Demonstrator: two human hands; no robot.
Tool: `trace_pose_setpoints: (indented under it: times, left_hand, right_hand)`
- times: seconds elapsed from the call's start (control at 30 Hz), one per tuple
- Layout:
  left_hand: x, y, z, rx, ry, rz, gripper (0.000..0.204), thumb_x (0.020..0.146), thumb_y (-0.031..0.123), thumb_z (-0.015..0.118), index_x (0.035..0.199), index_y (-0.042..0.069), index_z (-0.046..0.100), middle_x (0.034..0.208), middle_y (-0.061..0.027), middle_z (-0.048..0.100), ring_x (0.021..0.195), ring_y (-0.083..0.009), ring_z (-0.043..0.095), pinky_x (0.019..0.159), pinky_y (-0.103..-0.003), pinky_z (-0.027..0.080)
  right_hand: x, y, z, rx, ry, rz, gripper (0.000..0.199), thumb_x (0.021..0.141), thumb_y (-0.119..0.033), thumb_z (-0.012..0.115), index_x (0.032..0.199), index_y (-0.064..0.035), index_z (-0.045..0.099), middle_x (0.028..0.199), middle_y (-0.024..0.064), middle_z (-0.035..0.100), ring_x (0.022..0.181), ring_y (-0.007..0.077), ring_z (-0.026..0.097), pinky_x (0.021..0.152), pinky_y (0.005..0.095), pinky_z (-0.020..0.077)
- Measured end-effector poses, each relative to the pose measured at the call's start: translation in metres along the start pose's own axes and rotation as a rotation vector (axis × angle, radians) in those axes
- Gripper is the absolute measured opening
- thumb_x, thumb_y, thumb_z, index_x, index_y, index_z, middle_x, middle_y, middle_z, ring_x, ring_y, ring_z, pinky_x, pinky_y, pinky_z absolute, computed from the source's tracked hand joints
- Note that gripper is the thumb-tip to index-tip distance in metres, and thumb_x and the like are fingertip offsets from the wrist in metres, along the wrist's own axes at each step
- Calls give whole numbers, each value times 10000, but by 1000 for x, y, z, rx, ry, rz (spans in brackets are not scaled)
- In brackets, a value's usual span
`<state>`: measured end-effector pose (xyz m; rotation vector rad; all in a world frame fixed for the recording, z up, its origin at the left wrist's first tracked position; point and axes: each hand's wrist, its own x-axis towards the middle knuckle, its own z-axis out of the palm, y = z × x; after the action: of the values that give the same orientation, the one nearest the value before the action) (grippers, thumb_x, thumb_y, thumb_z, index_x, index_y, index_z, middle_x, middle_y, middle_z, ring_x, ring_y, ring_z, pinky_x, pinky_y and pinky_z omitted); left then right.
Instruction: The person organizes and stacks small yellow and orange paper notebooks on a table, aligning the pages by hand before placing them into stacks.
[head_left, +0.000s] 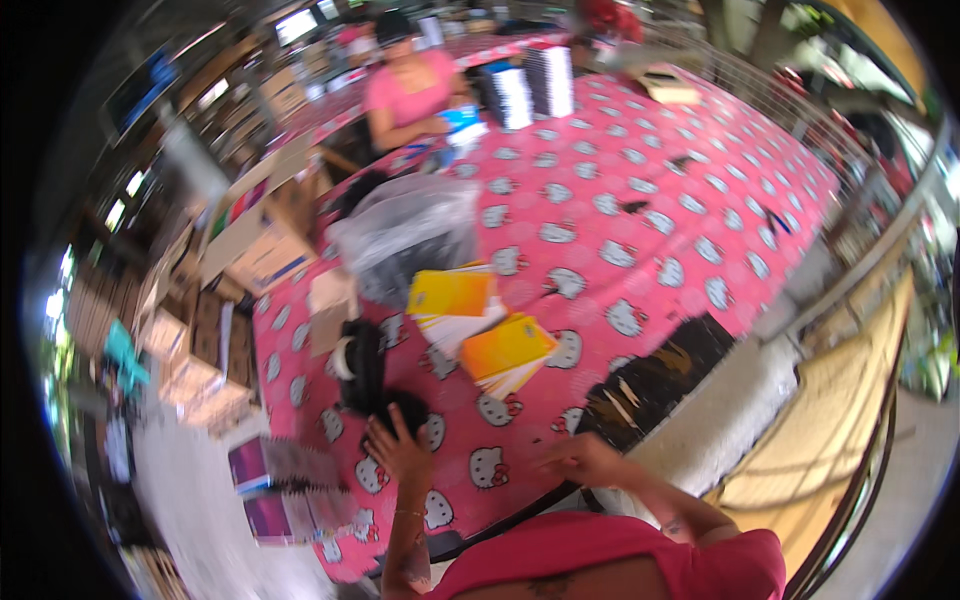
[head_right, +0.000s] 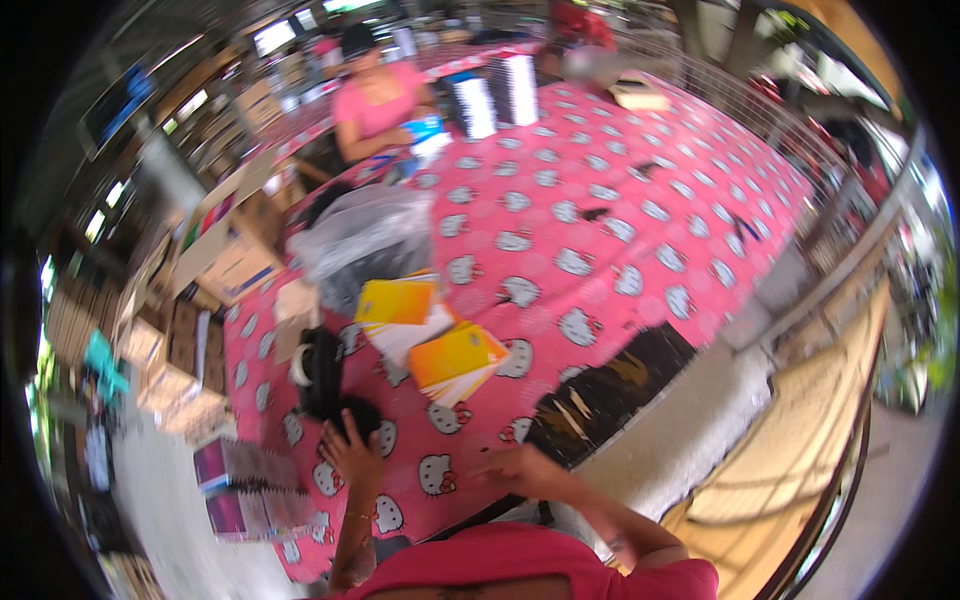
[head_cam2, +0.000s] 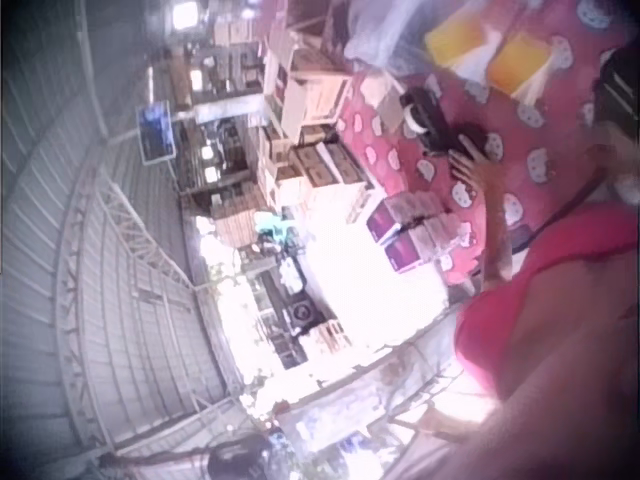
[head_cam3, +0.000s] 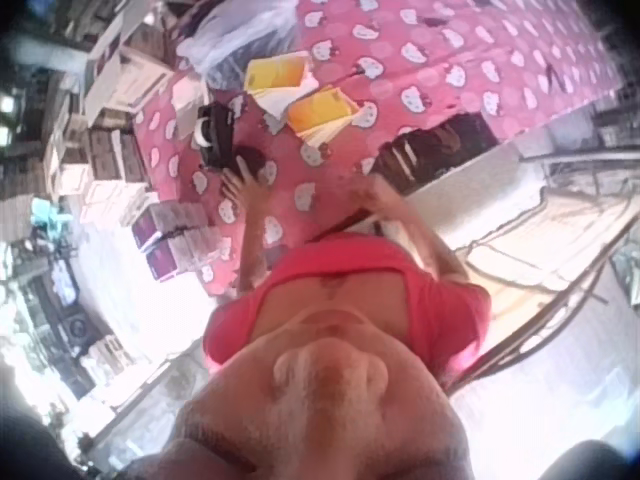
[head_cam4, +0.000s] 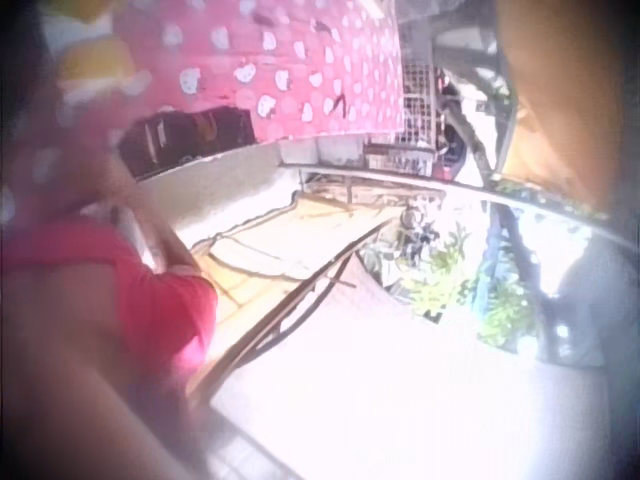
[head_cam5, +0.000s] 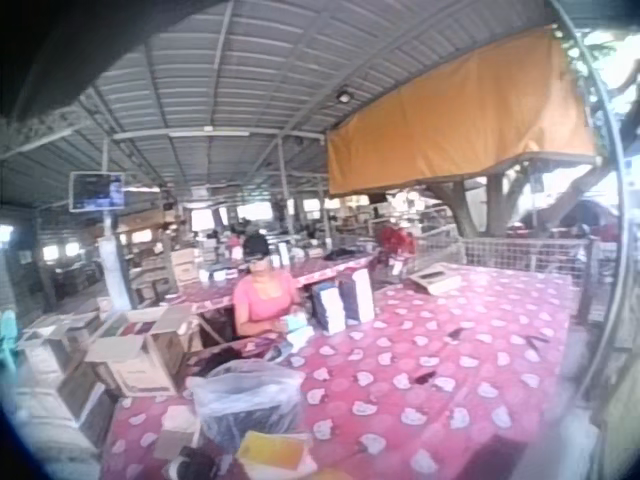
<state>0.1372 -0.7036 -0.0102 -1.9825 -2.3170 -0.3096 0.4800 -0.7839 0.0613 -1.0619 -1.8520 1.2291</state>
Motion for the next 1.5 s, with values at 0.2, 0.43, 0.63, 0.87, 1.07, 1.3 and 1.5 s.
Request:
trace_pose_setpoints:
  times: [0.2, 0.43, 0.63, 0.87, 1.07, 1.3, 1.5]
  left_hand:
    - [-20, 67, -8, 10, 219, 167, 818, 919, 439, 613, 1550, 79, 238, 1545, -297, 240, 1452, -474, 201, 1156, -652, 123]
    - [-109, 233, -18, -309, -178, 991, 646, 909, 412, 627, 1436, 87, 445, 1461, -276, 358, 1364, -461, 337, 1094, -704, 204]
    - [-129, 260, 16, -300, -248, 993, 633, 837, 344, 688, 1400, 122, 503, 1462, -250, 400, 1341, -462, 386, 1086, -696, 255]
    - [-137, 256, 17, -255, -251, 936, 615, 832, 313, 688, 1386, 108, 514, 1465, -243, 399, 1338, -455, 394, 1118, -662, 252]
    - [-135, 252, 19, -229, -215, 957, 635, 830, 420, 687, 1378, 141, 529, 1457, -243, 406, 1346, -435, 396, 1125, -653, 244]
    - [-140, 246, 49, -201, -190, 967, 623, 834, 446, 682, 1376, 172, 543, 1478, -209, 408, 1363, -414, 384, 1122, -640, 257]
    - [-134, 254, 6, -132, -164, 1040, 643, 861, 434, 665, 1414, 159, 487, 1401, -245, 460, 1286, -415, 456, 1007, -697, 348]
  right_hand:
    - [-130, 80, -139, 231, 1640, -141, 65, 962, -105, 604, 960, -74, 660, 923, 16, 654, 775, 106, 581, 676, 261, 468]
    - [-227, 389, -171, 1164, 1355, 287, 181, 948, -325, 547, 906, -171, 632, 731, -21, 555, 618, 104, 489, 543, 265, 420]
    - [-98, 487, -169, 1548, 1266, 631, 391, 928, -480, 544, 1106, -148, 648, 893, 62, 637, 952, 199, 623, 903, 458, 512]
    - [-85, 537, -180, 1745, 1334, 611, 524, 845, -575, 592, 1152, -152, 625, 976, 54, 632, 971, 215, 611, 894, 481, 508]
    - [-107, 547, -186, 1795, 1411, 569, 653, 773, -657, 634, 1191, -156, 605, 1048, 48, 628, 987, 228, 600, 886, 500, 505]
    - [-193, 504, -202, 1691, 1557, 552, 812, 690, -752, 682, 1236, -160, 581, 1131, 40, 623, 1006, 243, 588, 878, 523, 501]
    - [-287, 413, -103, 1225, 1594, 904, 793, 602, -831, 717, 1166, -287, 594, 1148, -28, 580, 988, 207, 524, 765, 412, 480]
